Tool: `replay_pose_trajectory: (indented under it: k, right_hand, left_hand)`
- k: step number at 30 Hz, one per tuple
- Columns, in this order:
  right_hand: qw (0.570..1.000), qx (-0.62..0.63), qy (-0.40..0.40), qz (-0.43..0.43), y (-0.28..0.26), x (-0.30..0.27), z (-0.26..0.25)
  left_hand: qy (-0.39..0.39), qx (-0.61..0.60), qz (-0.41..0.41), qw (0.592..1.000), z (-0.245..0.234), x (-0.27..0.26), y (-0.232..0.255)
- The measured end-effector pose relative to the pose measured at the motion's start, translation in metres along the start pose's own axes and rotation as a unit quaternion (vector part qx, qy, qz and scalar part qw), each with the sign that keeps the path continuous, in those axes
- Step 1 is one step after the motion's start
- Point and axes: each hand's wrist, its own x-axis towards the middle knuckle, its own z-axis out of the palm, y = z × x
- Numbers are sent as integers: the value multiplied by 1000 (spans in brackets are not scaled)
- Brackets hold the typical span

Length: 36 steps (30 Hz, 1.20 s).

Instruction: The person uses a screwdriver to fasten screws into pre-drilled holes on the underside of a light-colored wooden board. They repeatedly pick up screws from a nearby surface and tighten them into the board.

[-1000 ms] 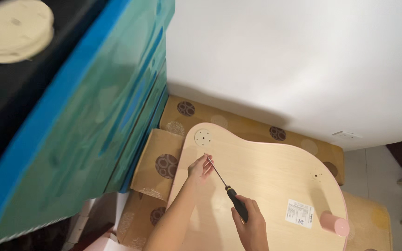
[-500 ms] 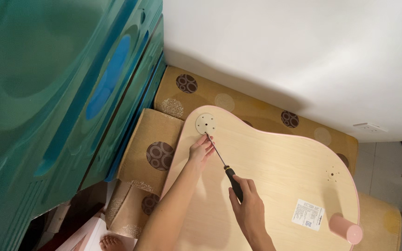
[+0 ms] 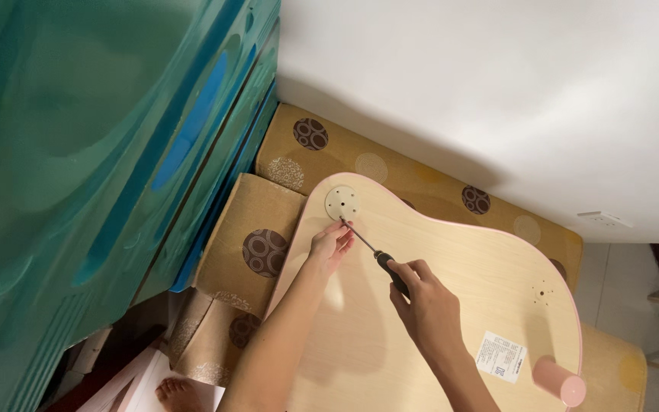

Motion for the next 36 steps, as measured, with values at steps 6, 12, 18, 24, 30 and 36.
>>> replay_pose_trajectory:
  k: [6,12,18,24,30,36]
  right_hand:
    - [998,-44,-14,-42,-3,15,-12]
    - [994,-67,-17,-83,-3,28,-19]
    - [986,-122,-45,-105,-14,43,-27]
    - [965,-189,-95,-153,-28,80,-29]
    - [953,-170,-119,-220,-31,132,-31]
    - [915,-314,-170,-185,-38,154,-25]
  left_hand:
    - [0,26,-25,999,4,-4,9]
    - [-14,21,-15,1000,1,-2,6]
    - [-24,2,-15,1000,-5,8,3]
    - [-2,43,-5,999,-5,5,7]
    - [132,725,306,603,11,-55,7]
    - [108,930,142,322,32,-94,-1]
